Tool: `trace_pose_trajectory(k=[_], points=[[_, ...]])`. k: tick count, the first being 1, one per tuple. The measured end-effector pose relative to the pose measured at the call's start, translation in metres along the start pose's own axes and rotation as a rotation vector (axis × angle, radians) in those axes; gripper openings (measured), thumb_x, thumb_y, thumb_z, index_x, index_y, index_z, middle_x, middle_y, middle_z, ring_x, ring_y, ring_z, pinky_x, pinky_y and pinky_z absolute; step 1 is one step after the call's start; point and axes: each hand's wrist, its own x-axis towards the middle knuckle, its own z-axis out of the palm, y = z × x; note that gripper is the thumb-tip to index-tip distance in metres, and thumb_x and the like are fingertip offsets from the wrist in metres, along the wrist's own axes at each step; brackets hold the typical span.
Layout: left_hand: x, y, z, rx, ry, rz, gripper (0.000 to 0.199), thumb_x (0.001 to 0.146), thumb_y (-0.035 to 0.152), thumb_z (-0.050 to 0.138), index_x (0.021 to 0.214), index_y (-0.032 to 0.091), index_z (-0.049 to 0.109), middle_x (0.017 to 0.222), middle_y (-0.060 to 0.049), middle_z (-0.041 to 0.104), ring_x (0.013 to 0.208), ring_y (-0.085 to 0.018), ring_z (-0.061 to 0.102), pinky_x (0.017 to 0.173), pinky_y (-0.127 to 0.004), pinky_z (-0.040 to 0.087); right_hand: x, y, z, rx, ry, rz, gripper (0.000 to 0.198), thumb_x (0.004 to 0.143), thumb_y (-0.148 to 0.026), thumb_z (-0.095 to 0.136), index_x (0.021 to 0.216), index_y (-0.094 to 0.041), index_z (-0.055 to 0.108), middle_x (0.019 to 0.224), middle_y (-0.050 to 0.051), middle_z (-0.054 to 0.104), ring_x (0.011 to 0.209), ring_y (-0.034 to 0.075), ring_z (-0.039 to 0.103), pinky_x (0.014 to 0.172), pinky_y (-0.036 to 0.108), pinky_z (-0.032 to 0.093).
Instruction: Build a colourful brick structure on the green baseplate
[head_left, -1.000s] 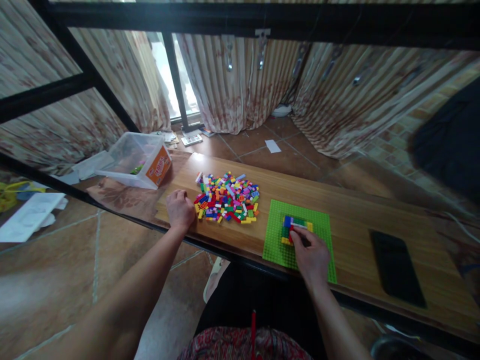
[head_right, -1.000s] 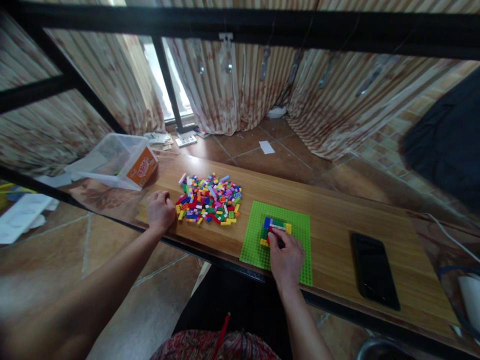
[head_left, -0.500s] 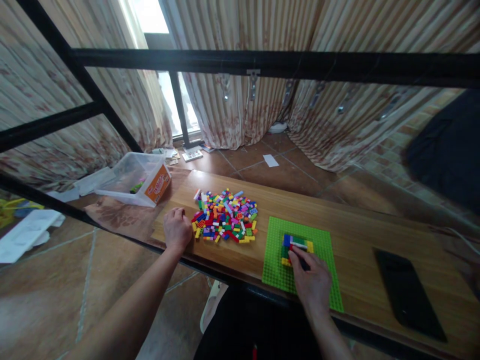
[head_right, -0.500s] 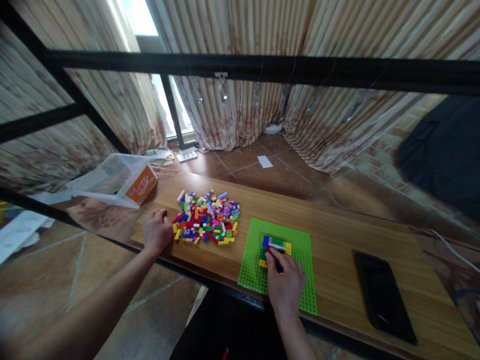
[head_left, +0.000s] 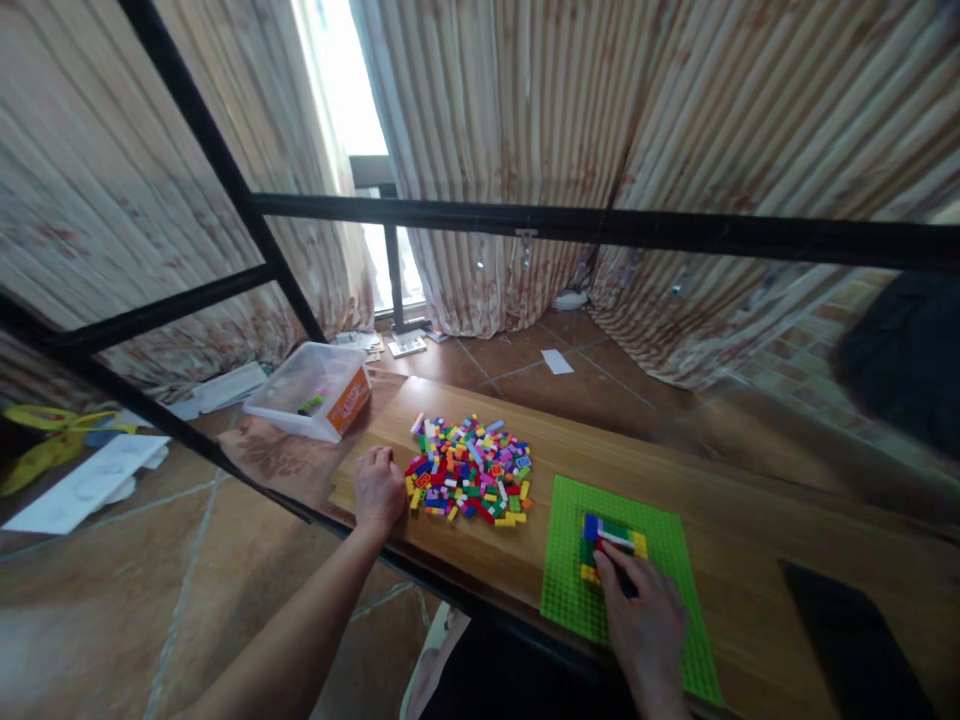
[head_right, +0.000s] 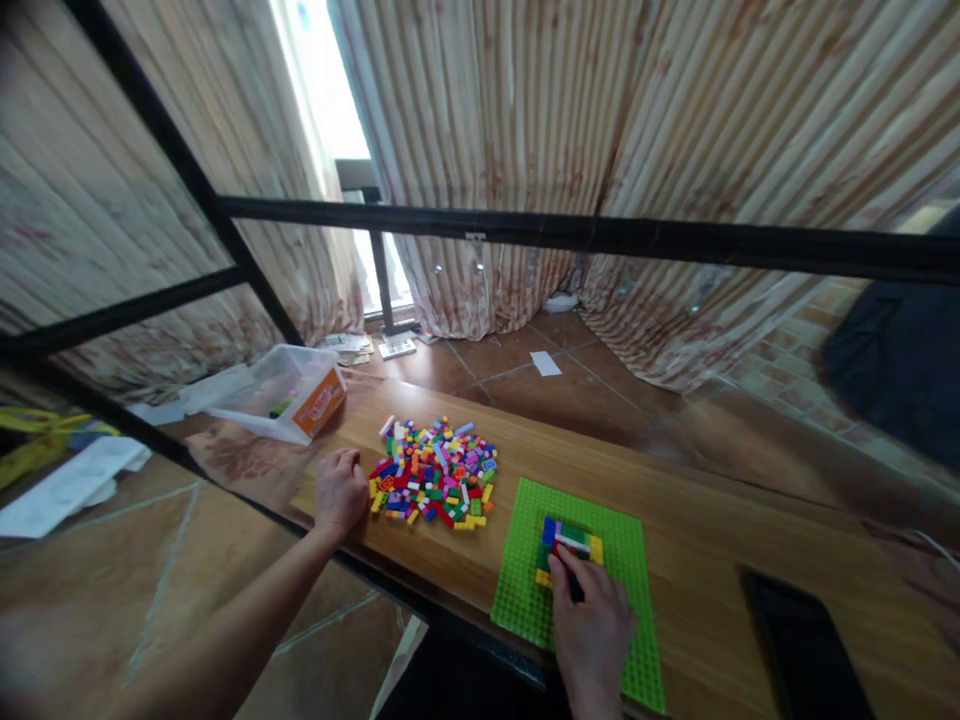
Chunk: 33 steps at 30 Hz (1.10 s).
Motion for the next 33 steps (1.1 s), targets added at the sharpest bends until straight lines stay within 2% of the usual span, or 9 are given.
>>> trace_pose_trajectory(k=[10,15,20,24,27,33], points=[[-0.004,0.002,-0.002,-0.029,0.003,-0.051,0.028,0.082,0.011,0.043,0.101,0.017,0.063,0.108,-0.01,0.061,0.103,-0.024,0.053,0.093,-0.035,0.04,-0.004,0.015,0.001,-0.012,0.098,0.028,0.05,0.083,-0.062,0.042,0.087,-0.025,0.074,0.089,0.011,0.073,0.077,0.031,0.063,0.072,0.043,0.045],[-0.007,0.004,-0.003,-0.06,-0.013,-0.068,0.03,0.082,0.01,0.043,0.105,0.016,0.062,0.11,-0.011,0.061,0.105,-0.024,0.051,0.096,-0.036,0.038,-0.005,-0.015,-0.003,0.055,0.141,-0.102,0.046,0.086,-0.057,0.044,0.087,-0.021,0.073,0.086,0.013,0.072,0.078,0.029,0.063,0.075,0.041,0.046],[-0.006,0.004,-0.005,-0.076,-0.036,-0.082,0.03,0.083,0.012,0.044,0.105,0.017,0.063,0.111,-0.011,0.061,0.105,-0.025,0.051,0.096,-0.037,0.038,-0.003,-0.063,0.014,0.174,-0.039,-0.262,0.037,0.089,-0.048,0.047,0.088,-0.019,0.071,0.087,0.011,0.072,0.082,0.026,0.064,0.082,0.04,0.045],[-0.006,0.004,-0.006,-0.076,-0.041,-0.077,0.03,0.083,0.012,0.043,0.104,0.017,0.063,0.112,-0.012,0.06,0.105,-0.025,0.051,0.095,-0.038,0.039,0.018,-0.095,0.041,0.249,-0.244,-0.182,0.033,0.088,-0.045,0.048,0.095,-0.021,0.07,0.096,0.008,0.071,0.089,0.024,0.063,0.082,0.038,0.046],[-0.006,0.003,-0.006,-0.076,-0.043,-0.075,0.03,0.084,0.012,0.042,0.104,0.018,0.063,0.109,-0.011,0.061,0.104,-0.025,0.051,0.094,-0.038,0.039,0.049,-0.119,0.066,0.285,-0.394,-0.1,0.031,0.087,-0.041,0.048,0.098,-0.021,0.069,0.094,0.007,0.071,0.081,0.022,0.064,0.073,0.034,0.048],[-0.006,0.002,-0.005,-0.072,-0.031,-0.065,0.029,0.083,0.012,0.043,0.102,0.018,0.063,0.108,-0.01,0.061,0.103,-0.026,0.051,0.095,-0.038,0.04,0.102,-0.161,0.108,-0.108,-0.439,-0.32,0.026,0.086,-0.029,0.05,0.099,-0.019,0.07,0.097,0.012,0.067,0.092,0.025,0.058,0.082,0.037,0.041]])
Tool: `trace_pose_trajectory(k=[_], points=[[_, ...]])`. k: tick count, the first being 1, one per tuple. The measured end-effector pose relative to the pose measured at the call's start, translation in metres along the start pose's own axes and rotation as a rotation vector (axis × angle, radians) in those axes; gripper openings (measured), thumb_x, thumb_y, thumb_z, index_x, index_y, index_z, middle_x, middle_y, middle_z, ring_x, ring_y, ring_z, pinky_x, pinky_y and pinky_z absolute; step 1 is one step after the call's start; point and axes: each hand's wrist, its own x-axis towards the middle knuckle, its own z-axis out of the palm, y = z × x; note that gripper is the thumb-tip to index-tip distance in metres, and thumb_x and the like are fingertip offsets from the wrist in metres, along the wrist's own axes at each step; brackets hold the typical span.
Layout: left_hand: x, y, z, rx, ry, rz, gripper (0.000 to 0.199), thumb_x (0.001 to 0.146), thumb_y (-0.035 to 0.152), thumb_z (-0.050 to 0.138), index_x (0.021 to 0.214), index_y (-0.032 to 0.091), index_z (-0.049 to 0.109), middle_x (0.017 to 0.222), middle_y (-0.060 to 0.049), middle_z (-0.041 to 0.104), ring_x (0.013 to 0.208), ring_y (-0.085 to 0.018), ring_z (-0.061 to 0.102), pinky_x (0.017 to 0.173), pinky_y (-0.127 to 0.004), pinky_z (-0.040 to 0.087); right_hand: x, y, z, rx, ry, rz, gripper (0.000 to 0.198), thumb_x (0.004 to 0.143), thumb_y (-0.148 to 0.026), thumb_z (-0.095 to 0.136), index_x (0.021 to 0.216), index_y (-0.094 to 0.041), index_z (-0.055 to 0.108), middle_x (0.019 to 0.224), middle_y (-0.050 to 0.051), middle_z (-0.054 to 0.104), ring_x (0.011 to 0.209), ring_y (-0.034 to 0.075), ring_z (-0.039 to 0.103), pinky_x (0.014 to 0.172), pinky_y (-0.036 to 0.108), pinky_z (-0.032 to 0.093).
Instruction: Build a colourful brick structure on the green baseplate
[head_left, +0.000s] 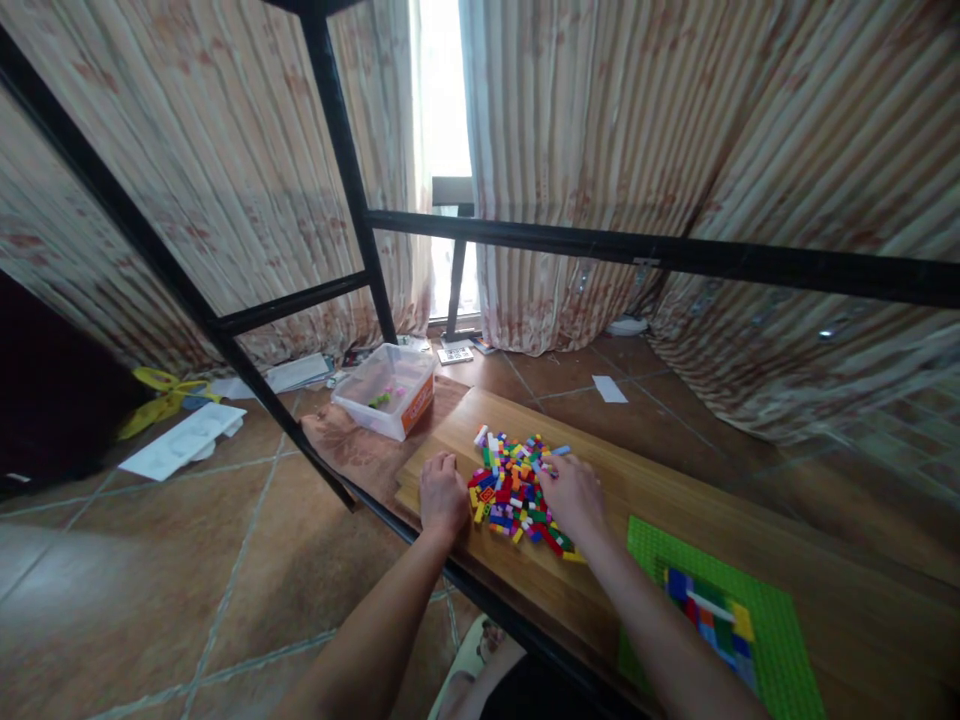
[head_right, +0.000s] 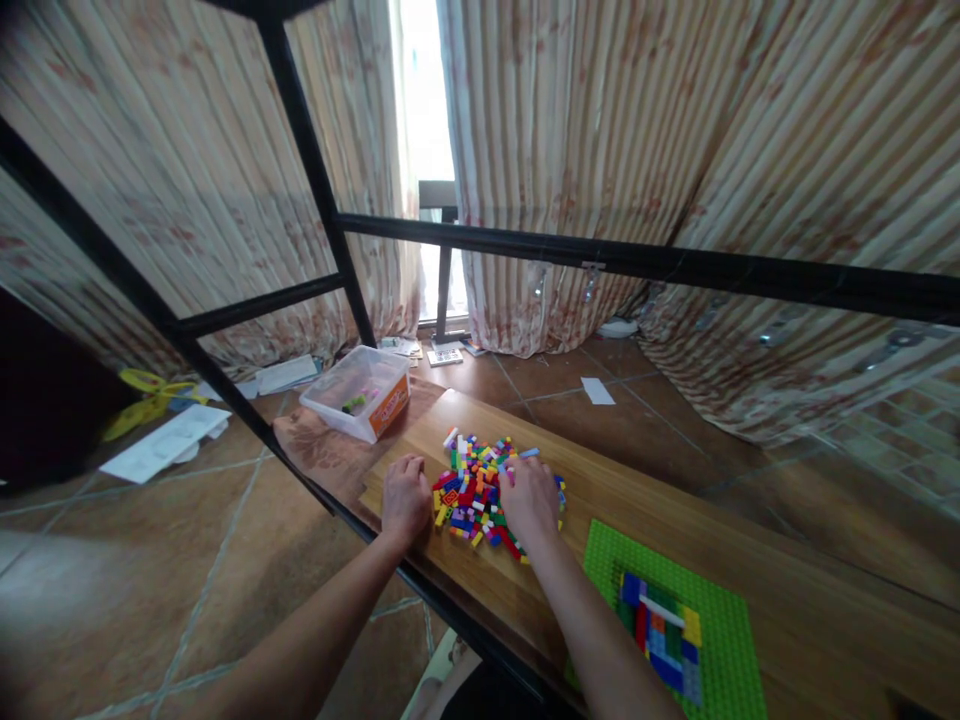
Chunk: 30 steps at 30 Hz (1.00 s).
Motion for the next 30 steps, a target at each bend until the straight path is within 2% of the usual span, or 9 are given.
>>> trace_pose_trajectory(k=[3,8,14,16,21,23,26,30], points=[[0.0,-0.001,0.001,0.002,0.007,0.006,0.028,0.083,0.012,0.043,0.102,0.017,0.062,0.11,-0.011,0.061,0.104,-0.026,0.051,0.095,-0.038,0.039,0.011,-0.004,0.009,-0.064,-0.054,-0.014,0.017,0.081,-0.026,0.059,0.091,-0.019,0.07,0.096,0.012,0.066,0.092,0.026,0.058,0.081,0.036,0.04],[0.001,-0.003,0.002,0.004,0.001,0.004,0.027,0.082,0.012,0.044,0.1,0.019,0.062,0.111,-0.01,0.061,0.105,-0.026,0.052,0.095,-0.038,0.039,0.009,-0.002,0.018,-0.024,-0.074,-0.021,0.012,0.075,-0.016,0.062,0.084,-0.021,0.069,0.095,0.01,0.065,0.092,0.024,0.059,0.08,0.033,0.04],[0.002,-0.002,0.001,0.021,0.019,0.019,0.028,0.083,0.013,0.043,0.102,0.019,0.063,0.11,-0.01,0.061,0.105,-0.026,0.052,0.094,-0.038,0.041,0.005,0.003,0.005,0.079,-0.045,0.018,0.016,0.082,-0.02,0.051,0.083,-0.019,0.066,0.089,0.009,0.067,0.082,0.021,0.061,0.073,0.031,0.041],[0.002,-0.001,0.001,0.02,0.02,0.021,0.028,0.083,0.013,0.043,0.102,0.019,0.063,0.11,-0.011,0.061,0.105,-0.027,0.052,0.094,-0.038,0.04,-0.001,0.009,0.0,0.23,-0.024,0.061,0.019,0.084,-0.024,0.047,0.085,-0.019,0.066,0.083,0.006,0.068,0.077,0.02,0.061,0.07,0.03,0.043],[0.003,-0.001,0.0,0.03,0.012,0.027,0.029,0.082,0.013,0.043,0.102,0.017,0.063,0.111,-0.011,0.061,0.103,-0.027,0.052,0.093,-0.038,0.04,-0.026,0.019,-0.008,1.113,-0.023,0.346,0.027,0.072,-0.041,0.063,0.086,-0.018,0.064,0.078,0.003,0.068,0.073,0.02,0.063,0.064,0.032,0.049],[0.003,-0.003,0.001,0.036,0.021,0.046,0.028,0.082,0.013,0.043,0.102,0.017,0.063,0.11,-0.012,0.062,0.103,-0.027,0.053,0.094,-0.038,0.04,-0.036,0.019,-0.012,1.334,-0.054,0.427,0.033,0.067,-0.044,0.07,0.087,-0.019,0.064,0.081,0.002,0.068,0.072,0.019,0.063,0.064,0.031,0.05],[0.003,-0.005,0.003,0.039,0.039,0.074,0.028,0.083,0.013,0.042,0.101,0.017,0.063,0.107,-0.011,0.062,0.102,-0.026,0.053,0.094,-0.037,0.04,-0.045,0.016,-0.017,1.452,-0.065,0.443,0.035,0.063,-0.045,0.075,0.084,-0.019,0.064,0.079,0.0,0.068,0.068,0.015,0.061,0.059,0.027,0.047],[0.004,-0.006,0.004,0.035,0.048,0.081,0.028,0.083,0.014,0.042,0.101,0.016,0.063,0.105,-0.012,0.062,0.101,-0.026,0.055,0.093,-0.037,0.041,-0.051,0.014,-0.018,1.472,0.043,0.424,0.032,0.065,-0.044,0.074,0.081,-0.019,0.061,0.069,-0.002,0.064,0.055,0.011,0.051,0.046,0.021,0.034]])
